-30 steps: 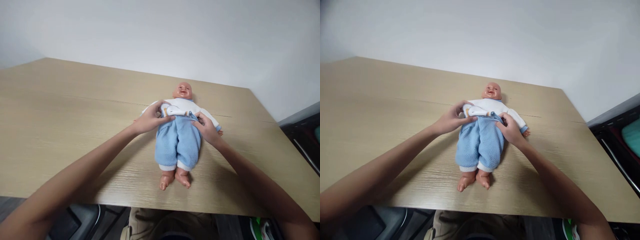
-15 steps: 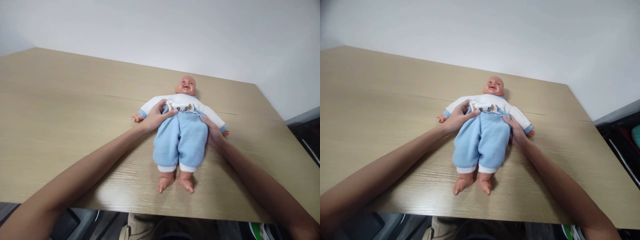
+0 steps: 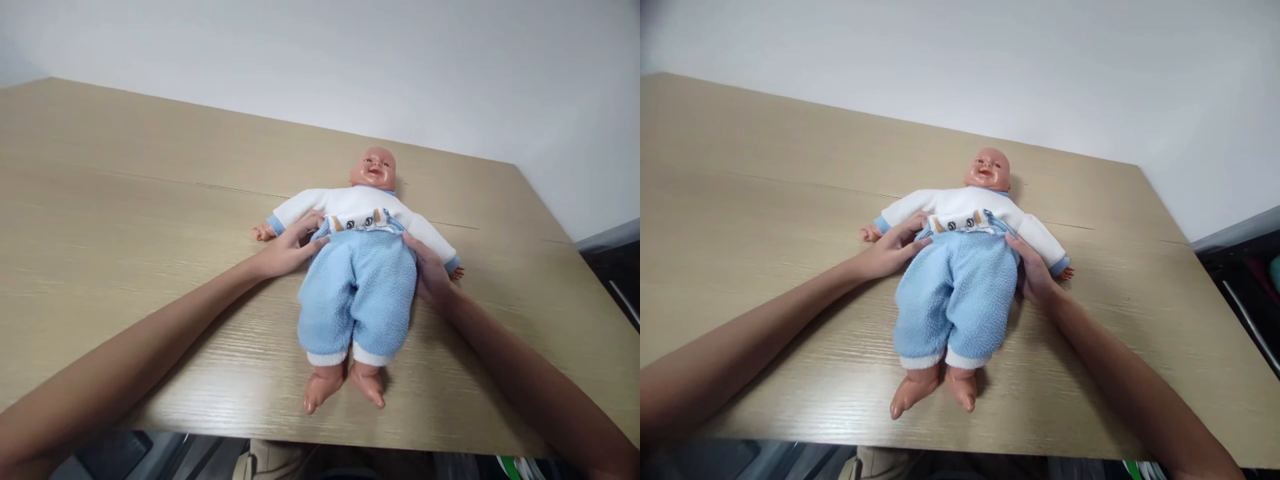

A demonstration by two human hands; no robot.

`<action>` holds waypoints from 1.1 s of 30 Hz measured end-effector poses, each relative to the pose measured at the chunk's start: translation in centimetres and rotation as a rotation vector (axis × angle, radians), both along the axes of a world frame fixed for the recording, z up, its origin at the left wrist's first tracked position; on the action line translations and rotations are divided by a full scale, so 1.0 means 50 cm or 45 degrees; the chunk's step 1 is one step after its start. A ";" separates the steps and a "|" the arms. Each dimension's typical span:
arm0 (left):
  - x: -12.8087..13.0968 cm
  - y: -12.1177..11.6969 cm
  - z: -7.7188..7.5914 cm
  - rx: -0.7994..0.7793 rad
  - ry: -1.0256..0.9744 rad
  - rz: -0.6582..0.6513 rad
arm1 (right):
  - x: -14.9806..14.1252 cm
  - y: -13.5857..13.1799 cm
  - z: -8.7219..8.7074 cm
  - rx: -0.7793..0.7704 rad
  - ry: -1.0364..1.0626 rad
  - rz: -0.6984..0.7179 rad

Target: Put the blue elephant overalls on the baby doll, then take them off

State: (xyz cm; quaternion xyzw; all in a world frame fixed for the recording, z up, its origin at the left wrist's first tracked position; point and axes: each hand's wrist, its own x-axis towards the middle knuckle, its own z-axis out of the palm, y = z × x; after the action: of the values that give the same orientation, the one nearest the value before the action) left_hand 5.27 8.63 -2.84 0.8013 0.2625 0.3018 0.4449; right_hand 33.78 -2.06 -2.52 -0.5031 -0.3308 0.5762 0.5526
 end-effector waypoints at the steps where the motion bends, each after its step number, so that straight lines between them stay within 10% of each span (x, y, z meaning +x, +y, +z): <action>1: 0.003 -0.002 -0.002 -0.042 -0.034 0.014 | 0.001 0.001 -0.001 -0.013 -0.004 0.009; 8: 0.001 0.001 -0.002 -0.261 -0.134 0.064 | 0.047 0.004 -0.017 0.130 -0.280 0.167; 16: -0.042 0.021 0.030 -0.272 0.072 -0.249 | 0.048 -0.004 -0.008 0.080 -0.192 0.177; 26: -0.074 0.049 0.049 -0.068 0.321 -0.434 | 0.155 -0.009 0.038 0.205 -0.648 0.768; 33: -0.038 0.010 0.019 -0.432 -0.015 -0.199 | 0.079 -0.022 0.002 0.099 -0.368 0.316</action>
State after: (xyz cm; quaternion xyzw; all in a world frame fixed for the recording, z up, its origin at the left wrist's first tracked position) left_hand 3.38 9.11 -1.89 0.7308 0.2441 0.2224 0.5974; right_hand 37.75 -3.18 -2.41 -0.5142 -0.4882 0.5486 0.4431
